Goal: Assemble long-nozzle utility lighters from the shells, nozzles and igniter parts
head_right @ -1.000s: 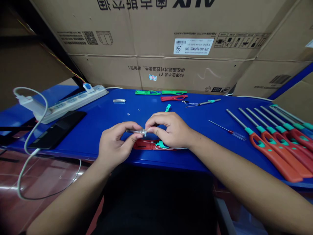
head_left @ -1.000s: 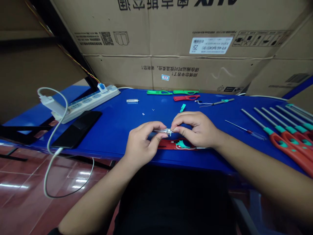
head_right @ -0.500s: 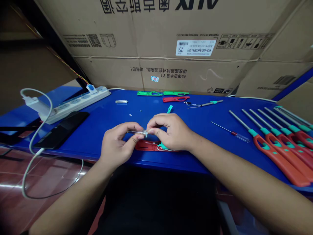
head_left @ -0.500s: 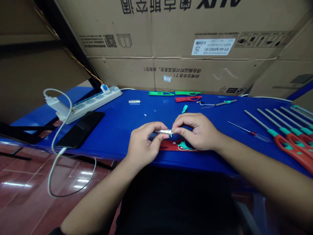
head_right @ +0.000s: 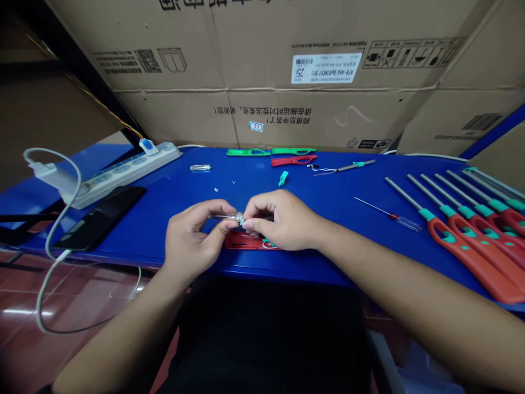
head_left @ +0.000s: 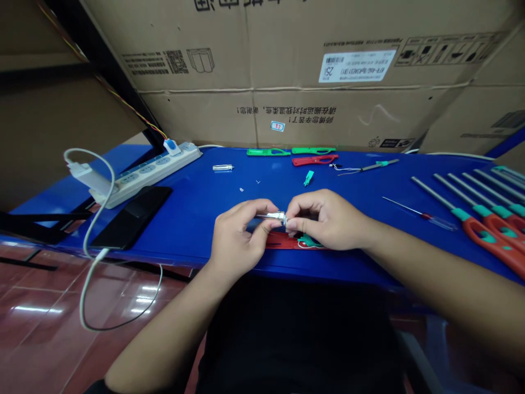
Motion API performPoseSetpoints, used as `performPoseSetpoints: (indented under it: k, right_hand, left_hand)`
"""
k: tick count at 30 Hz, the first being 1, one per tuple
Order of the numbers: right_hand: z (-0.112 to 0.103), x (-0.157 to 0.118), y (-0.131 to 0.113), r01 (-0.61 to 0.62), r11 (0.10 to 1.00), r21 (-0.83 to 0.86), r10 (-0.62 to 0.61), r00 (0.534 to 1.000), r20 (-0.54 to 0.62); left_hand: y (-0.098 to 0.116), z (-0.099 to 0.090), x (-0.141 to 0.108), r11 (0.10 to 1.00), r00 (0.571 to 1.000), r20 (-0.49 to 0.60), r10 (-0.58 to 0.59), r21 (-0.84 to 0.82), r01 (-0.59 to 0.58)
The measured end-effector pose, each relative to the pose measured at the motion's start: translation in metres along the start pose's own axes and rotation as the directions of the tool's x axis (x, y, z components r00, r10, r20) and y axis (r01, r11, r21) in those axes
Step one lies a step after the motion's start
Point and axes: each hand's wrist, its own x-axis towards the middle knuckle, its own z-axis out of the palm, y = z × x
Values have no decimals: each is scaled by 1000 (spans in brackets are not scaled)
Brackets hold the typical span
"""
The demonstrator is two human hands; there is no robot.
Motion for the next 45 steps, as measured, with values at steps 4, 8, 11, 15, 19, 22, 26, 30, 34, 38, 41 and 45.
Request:
performPoseSetpoints:
  k: [4, 8, 11, 15, 19, 22, 26, 30, 34, 38, 41, 45]
  right_hand:
    - [0, 1, 1, 79, 997, -7, -79, 995, -59]
    - [0, 3, 3, 4, 982, 189, -2, 1000, -11]
    - [-1, 4, 5, -61, 947, 314, 50, 998, 43]
    - [-5, 5, 7, -104, 918, 382, 79, 994, 81]
    - [-6, 3, 4, -32, 971, 236, 24, 999, 40]
    - [-5, 1, 2, 84, 994, 63, -81, 995, -59]
    - [-5, -1, 0, 198, 969, -147, -217, 968, -126]
    - [-8, -1, -2, 209, 959, -189, -235, 964, -125]
    - [-11, -2, -4, 225, 937, -267, -259, 961, -99]
    - [-15, -3, -5, 294, 892, -344, -326, 945, -38]
    - [-18, -4, -4, 323, 877, -357, -343, 939, 8]
    - [-20, -4, -1, 358, 861, -360, -364, 930, 54]
  left_hand:
    - [-1, 0, 2, 997, 997, -48, -60, -54, 57]
    - [-3, 0, 2, 995, 995, -56, -82, -65, 78]
    - [-3, -1, 1, 993, 996, -28, -85, -90, 82]
    - [-1, -1, 1, 991, 997, -8, -79, -113, 77]
    - [-2, -1, 1, 990, 997, 14, -81, -116, 82]
    - [-3, -1, 0, 987, 994, 37, -98, -121, 102]
    - [-5, -1, 0, 983, 991, 65, -121, -132, 129]
    - [-4, -1, 1, 982, 990, 76, -119, -138, 129]
    - [-4, -2, 1, 982, 989, 91, -112, -143, 124]
    - [-5, -2, 0, 983, 987, 130, -91, -145, 109]
    - [-4, -3, 1, 985, 986, 156, -63, -151, 86]
    - [-4, -3, 2, 989, 975, 216, -45, -129, 74]
